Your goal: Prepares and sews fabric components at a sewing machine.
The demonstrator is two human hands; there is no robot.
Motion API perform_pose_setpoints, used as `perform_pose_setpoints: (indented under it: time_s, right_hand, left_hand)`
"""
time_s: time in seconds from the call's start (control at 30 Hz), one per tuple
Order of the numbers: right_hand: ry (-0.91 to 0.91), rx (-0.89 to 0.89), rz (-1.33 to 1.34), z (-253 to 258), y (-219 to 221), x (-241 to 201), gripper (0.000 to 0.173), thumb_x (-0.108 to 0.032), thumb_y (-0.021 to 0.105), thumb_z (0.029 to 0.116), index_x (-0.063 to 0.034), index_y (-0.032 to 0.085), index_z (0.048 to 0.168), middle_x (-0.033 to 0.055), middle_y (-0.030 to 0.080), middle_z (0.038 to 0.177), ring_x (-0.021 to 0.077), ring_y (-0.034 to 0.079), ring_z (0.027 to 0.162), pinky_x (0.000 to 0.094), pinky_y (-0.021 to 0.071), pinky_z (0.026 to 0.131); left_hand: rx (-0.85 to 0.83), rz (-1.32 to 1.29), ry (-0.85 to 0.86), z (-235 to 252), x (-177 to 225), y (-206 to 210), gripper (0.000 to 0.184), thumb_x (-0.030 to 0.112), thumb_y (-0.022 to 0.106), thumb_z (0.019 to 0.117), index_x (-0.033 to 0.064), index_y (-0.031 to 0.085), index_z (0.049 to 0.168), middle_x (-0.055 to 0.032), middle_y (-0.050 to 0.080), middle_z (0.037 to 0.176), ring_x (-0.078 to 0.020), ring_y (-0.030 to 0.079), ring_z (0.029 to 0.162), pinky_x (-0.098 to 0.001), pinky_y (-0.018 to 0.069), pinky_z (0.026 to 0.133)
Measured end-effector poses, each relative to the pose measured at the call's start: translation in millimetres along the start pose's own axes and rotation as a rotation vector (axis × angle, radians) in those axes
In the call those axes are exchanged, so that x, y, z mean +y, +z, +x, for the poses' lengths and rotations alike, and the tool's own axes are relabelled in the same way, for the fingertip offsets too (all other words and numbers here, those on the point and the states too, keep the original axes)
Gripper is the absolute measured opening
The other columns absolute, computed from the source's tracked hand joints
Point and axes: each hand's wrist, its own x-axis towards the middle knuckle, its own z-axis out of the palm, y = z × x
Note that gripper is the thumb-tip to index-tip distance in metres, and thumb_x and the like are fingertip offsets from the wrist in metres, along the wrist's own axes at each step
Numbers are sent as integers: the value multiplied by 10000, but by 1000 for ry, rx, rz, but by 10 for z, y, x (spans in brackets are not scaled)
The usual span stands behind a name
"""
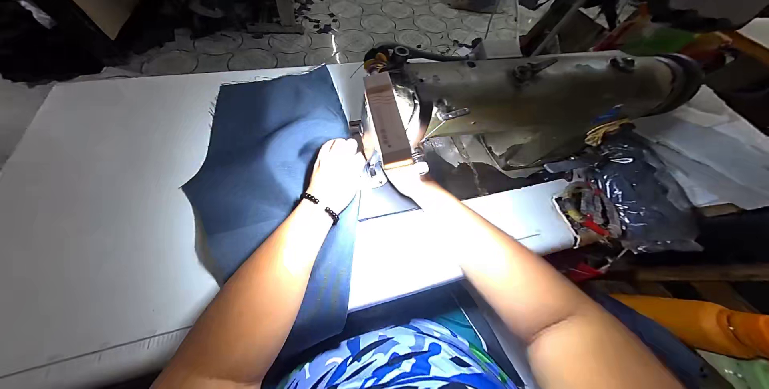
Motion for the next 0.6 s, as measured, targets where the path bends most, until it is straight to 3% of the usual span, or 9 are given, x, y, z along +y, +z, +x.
perform_pose_setpoints:
  time_s: [0.13,0.2,0.27,0.3,0.33,0.4,0.47,0.53,0.6]
  right_hand:
    - [-73,96,39,-102,0,-75,311,-160,571,997,44,687,1202,229,705,1175,332,653,1179,532,490,1018]
    - [-82,57,46,-128,-60,-89,322,-141,535,1013,69,661,1224,256,685,1198,350,633,1208,538,472,1041]
    - [-94,-17,78,-181,-217,-90,326,-115,506,1040,96,622,1258,270,668,1212,326,634,1192,478,473,1047]
    - [-100,-60,119,-209,-310,-53,328,-102,513,1045,95,589,1295,249,661,1212,270,645,1142,410,495,1020]
    - [-81,-123,185,-234,-411,-9,351,-85,531,1045,77,528,1357,204,638,1217,184,643,1043,320,519,948]
    - [-82,-179,348,-234,-593,109,533,-47,580,1019,38,350,1492,194,594,1274,129,668,822,288,580,756]
    - [-75,-142,432,-239,-613,220,575,-44,583,1018,-16,304,1520,159,583,1274,91,653,717,264,581,675]
    - [-165,-18,372,-275,-501,254,522,-57,606,989,0,407,1469,168,642,1189,124,655,748,299,574,685]
    - [-289,71,273,-249,-418,265,477,-74,634,962,38,495,1404,214,664,1157,223,678,877,380,565,757]
  left_hand:
    - [-29,3,24,-93,19,39,138,44,629,926,106,749,900,-139,681,1025,-345,628,1101,-611,330,1136]
    - [-17,-88,-53,-285,13,-4,236,131,584,991,138,756,1153,-152,686,1173,-357,612,1210,-685,291,1136]
    - [-134,-158,-214,-579,-270,-227,492,397,496,1044,231,532,1505,-104,504,1538,-359,397,1472,-726,236,1152]
    - [-179,-207,-248,-818,-590,-370,563,426,470,1052,168,468,1552,-141,405,1617,-414,298,1520,-760,207,1139]
    - [-176,-253,-285,-1152,-976,-521,553,419,405,1070,107,519,1511,-153,428,1606,-427,304,1520,-746,205,1150]
    - [-129,-338,-536,-1818,-1684,-986,605,402,262,1104,3,664,1315,-162,628,1415,-340,542,1377,-579,370,1169]
    - [-205,-278,-925,-2218,-2044,-1437,698,522,205,1105,5,545,1428,-279,608,1361,-424,648,1174,-606,488,1002]
    - [-461,-54,-1171,-2328,-2118,-1598,651,479,255,1119,78,251,1632,-374,415,1515,-567,491,1322,-734,367,1053]
    - [-594,159,-1333,-2321,-2185,-1460,671,488,250,1115,69,220,1637,-369,348,1567,-543,338,1461,-712,234,1159]
